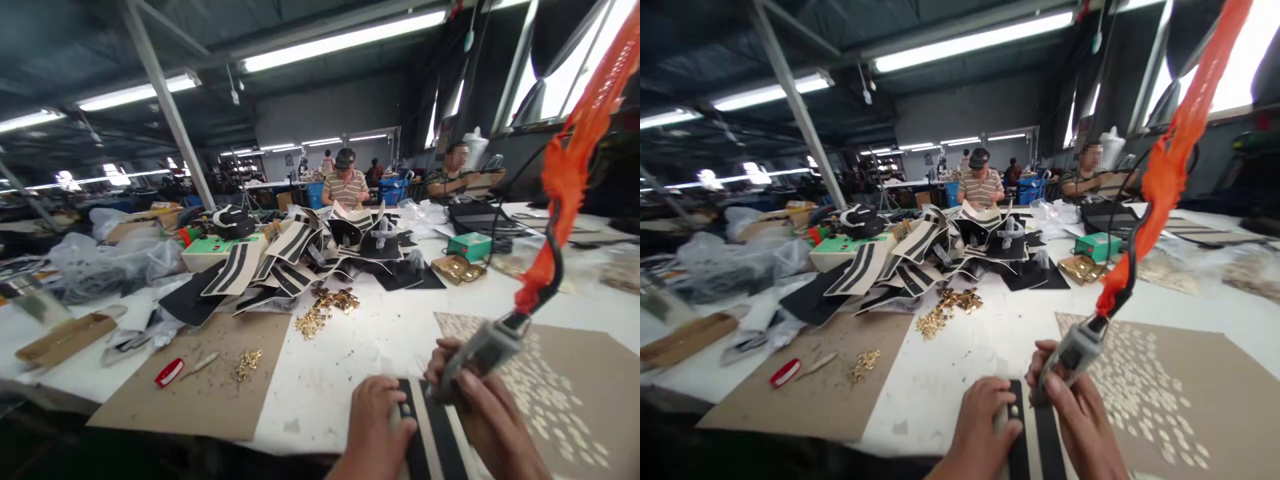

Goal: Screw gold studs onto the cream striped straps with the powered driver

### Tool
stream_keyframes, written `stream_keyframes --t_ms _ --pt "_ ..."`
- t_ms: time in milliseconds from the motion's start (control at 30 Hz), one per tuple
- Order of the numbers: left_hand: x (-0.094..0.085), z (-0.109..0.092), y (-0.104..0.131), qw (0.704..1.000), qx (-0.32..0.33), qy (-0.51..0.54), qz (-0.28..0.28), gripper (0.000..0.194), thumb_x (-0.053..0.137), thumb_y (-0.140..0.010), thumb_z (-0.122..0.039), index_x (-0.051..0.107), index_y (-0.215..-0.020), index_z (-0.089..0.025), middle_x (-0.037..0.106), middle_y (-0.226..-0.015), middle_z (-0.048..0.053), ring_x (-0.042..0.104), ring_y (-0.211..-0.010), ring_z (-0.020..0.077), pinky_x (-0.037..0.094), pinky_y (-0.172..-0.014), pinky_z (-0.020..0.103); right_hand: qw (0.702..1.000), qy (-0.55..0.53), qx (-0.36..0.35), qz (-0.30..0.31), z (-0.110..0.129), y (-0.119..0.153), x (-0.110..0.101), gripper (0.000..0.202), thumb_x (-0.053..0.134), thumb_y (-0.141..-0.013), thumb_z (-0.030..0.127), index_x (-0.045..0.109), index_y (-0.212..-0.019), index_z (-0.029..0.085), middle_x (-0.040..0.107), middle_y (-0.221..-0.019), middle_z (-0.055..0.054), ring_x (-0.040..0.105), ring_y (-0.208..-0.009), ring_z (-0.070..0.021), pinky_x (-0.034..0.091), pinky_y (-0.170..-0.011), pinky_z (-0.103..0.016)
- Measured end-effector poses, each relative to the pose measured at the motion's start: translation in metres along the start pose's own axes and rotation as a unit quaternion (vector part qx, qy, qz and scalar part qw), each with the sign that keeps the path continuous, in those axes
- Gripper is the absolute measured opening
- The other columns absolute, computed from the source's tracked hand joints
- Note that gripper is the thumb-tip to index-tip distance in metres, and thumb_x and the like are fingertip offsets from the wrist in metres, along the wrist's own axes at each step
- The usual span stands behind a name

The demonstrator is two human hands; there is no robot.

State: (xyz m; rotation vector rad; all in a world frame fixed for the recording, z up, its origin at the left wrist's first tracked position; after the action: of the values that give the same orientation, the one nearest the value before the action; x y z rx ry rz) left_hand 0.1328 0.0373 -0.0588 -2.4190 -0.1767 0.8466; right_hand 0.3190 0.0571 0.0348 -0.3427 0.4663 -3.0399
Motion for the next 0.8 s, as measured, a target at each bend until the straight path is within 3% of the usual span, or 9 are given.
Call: stream_keyframes --t_ms 100,167,267,333,433,533,600,667,800 --pt "-0.006 -0.015 -0.007 0.998 -0.033 -0.013 0.056 0.033 0.077 -0.078 -0.014 0.076 -0.109 -0.023 0.075 -0.125 0.009 0.066 -0.121 0.0314 0.052 -0.109 0.058 0.981 0.142 0.053 -0.118 0.019 0.027 -0.044 0.058 0.069 -0.086 0.067 0.064 -0.122 0.023 0.073 -0.095 -0.008 0.067 -0.085 -0.0292 0.054 -0.068 -0.037" --pt "-0.011 -0.021 -0.013 0.996 -0.016 -0.025 0.090 0.033 0.074 -0.082 -0.014 0.075 -0.115 -0.021 0.073 -0.131 0.011 0.065 -0.126 0.0318 0.050 -0.112 0.060 0.940 0.276 0.110 -0.169 0.022 0.045 -0.074 0.060 0.067 -0.082 0.074 0.068 -0.108 0.020 0.072 -0.082 -0.007 0.066 -0.077 -0.0289 0.050 -0.064 -0.037" --pt "-0.025 -0.025 -0.012 0.993 0.039 -0.053 0.102 0.038 0.065 -0.088 -0.012 0.073 -0.123 -0.021 0.070 -0.137 0.012 0.062 -0.132 0.0311 0.048 -0.115 0.062 0.881 0.401 0.150 -0.203 0.016 0.065 -0.108 0.062 0.060 -0.081 0.080 0.068 -0.093 0.019 0.070 -0.074 -0.007 0.065 -0.073 -0.0290 0.048 -0.065 -0.038" --pt "-0.040 -0.027 -0.001 0.987 0.082 -0.072 0.121 0.048 0.054 -0.087 -0.004 0.070 -0.128 -0.022 0.068 -0.140 0.010 0.060 -0.135 0.0281 0.048 -0.117 0.058 0.870 0.420 0.144 -0.214 0.009 0.073 -0.122 0.063 0.058 -0.081 0.079 0.069 -0.095 0.019 0.073 -0.080 -0.008 0.067 -0.078 -0.0307 0.049 -0.068 -0.039" --pt "-0.064 -0.030 0.027 0.963 0.136 -0.099 0.209 0.075 0.042 -0.077 0.007 0.062 -0.141 -0.027 0.063 -0.148 0.003 0.055 -0.142 0.0214 0.049 -0.119 0.047 0.870 0.428 0.136 -0.205 -0.004 0.079 -0.132 0.061 0.057 -0.084 0.077 0.069 -0.099 0.019 0.074 -0.085 -0.009 0.068 -0.083 -0.0318 0.050 -0.072 -0.039" --pt "-0.081 -0.034 0.055 0.931 0.185 -0.150 0.277 0.086 0.044 -0.075 0.006 0.051 -0.153 -0.029 0.051 -0.160 0.003 0.046 -0.149 0.0237 0.047 -0.121 0.047 0.875 0.433 0.107 -0.190 -0.013 0.081 -0.135 0.055 0.058 -0.087 0.073 0.067 -0.100 0.020 0.073 -0.089 -0.009 0.068 -0.087 -0.0317 0.051 -0.078 -0.041" --pt "-0.083 -0.036 0.063 0.923 0.200 -0.178 0.276 0.079 0.050 -0.081 0.001 0.050 -0.154 -0.027 0.047 -0.163 0.005 0.045 -0.150 0.0280 0.047 -0.120 0.050 0.881 0.425 0.076 -0.194 -0.017 0.085 -0.136 0.056 0.058 -0.088 0.070 0.067 -0.108 0.019 0.072 -0.102 -0.012 0.068 -0.095 -0.0324 0.052 -0.085 -0.044" --pt "-0.077 -0.041 0.059 0.931 0.203 -0.172 0.251 0.061 0.056 -0.089 -0.009 0.058 -0.147 -0.027 0.053 -0.159 0.007 0.049 -0.147 0.0305 0.050 -0.117 0.050 0.877 0.426 0.030 -0.221 -0.016 0.092 -0.136 0.064 0.059 -0.088 0.069 0.063 -0.126 0.017 0.068 -0.121 -0.015 0.067 -0.107 -0.0345 0.052 -0.095 -0.049" --pt "-0.064 -0.057 0.029 0.966 0.162 -0.083 0.181 0.032 0.062 -0.096 -0.027 0.072 -0.126 -0.028 0.075 -0.130 0.007 0.064 -0.130 0.0310 0.045 -0.118 0.056 0.814 0.496 -0.097 -0.285 -0.002 0.118 -0.126 0.069 0.062 -0.092 0.062 0.055 -0.145 0.018 0.059 -0.140 -0.019 0.056 -0.130 -0.0399 0.044 -0.111 -0.060"
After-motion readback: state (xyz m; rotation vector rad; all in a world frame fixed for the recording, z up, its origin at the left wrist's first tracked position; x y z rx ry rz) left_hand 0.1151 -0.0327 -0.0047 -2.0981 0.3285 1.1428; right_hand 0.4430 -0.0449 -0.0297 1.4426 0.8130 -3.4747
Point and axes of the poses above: each hand's wrist, its own y-axis away from the middle knuckle, its own x-axis out of the palm, z = x × y, the point moved 4 cm from there along -y, towards the middle knuckle
